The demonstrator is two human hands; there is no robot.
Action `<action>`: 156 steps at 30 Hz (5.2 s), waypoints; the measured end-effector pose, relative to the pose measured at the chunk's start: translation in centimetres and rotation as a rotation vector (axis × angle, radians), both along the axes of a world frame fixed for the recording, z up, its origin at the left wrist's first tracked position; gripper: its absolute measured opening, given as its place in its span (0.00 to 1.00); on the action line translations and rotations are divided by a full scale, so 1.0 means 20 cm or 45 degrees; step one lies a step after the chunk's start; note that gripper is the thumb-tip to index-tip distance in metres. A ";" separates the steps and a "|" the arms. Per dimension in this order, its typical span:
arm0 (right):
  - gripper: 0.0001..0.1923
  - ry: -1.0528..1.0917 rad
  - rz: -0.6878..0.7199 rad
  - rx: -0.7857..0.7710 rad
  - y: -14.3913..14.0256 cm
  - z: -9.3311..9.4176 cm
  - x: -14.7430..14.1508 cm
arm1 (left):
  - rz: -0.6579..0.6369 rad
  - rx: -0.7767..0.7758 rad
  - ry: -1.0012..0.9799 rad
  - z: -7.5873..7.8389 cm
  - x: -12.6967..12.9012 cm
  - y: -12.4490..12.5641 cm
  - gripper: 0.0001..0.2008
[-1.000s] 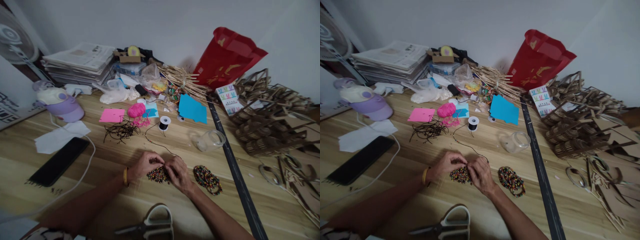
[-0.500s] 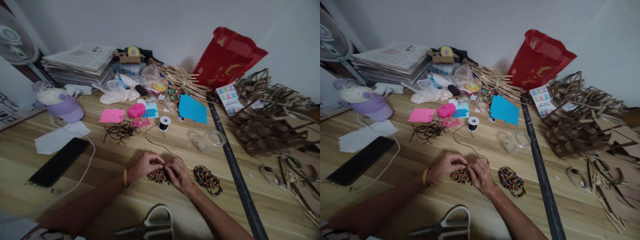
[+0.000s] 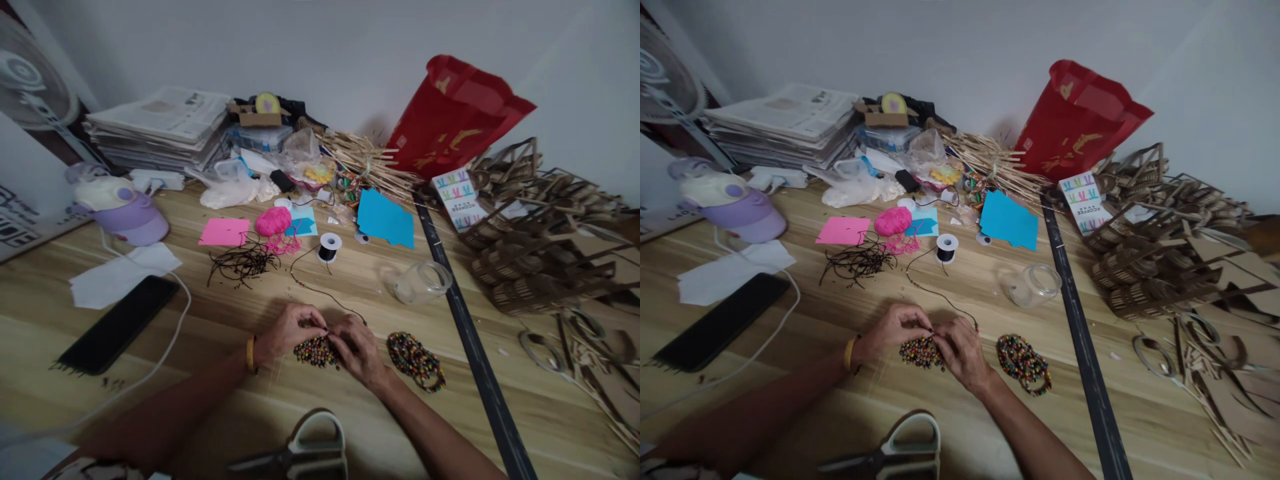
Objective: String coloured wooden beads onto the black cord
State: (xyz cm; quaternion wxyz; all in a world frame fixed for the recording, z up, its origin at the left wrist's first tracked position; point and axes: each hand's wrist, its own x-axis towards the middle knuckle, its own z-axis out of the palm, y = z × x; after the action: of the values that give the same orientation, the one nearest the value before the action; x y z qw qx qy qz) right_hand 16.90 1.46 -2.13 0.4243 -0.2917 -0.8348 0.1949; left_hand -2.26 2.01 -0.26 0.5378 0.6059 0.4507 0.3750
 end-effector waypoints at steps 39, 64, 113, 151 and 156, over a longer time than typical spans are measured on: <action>0.10 0.083 -0.144 -0.145 0.02 0.01 0.00 | 0.094 0.016 -0.048 -0.02 -0.02 0.02 0.04; 0.09 0.242 -0.153 -0.797 0.07 0.06 0.08 | 0.233 0.274 0.192 0.07 -0.06 0.05 0.11; 0.11 -0.144 -0.130 -0.789 0.21 0.34 0.29 | -0.251 1.016 0.999 0.18 -0.13 0.49 0.05; 0.17 0.071 0.074 -1.219 0.09 0.23 0.30 | 0.416 0.843 0.932 -0.03 -0.35 0.58 0.04; 0.17 0.034 -0.013 -1.218 -0.03 0.21 0.31 | 0.246 0.948 1.028 -0.03 -0.37 0.53 0.04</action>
State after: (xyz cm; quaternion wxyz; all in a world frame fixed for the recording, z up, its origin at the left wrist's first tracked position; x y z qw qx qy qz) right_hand 23.08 0.93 2.07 0.2541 -0.4560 -0.6444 0.5588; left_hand -9.71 12.62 -0.95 0.0350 0.8064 0.5116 0.2946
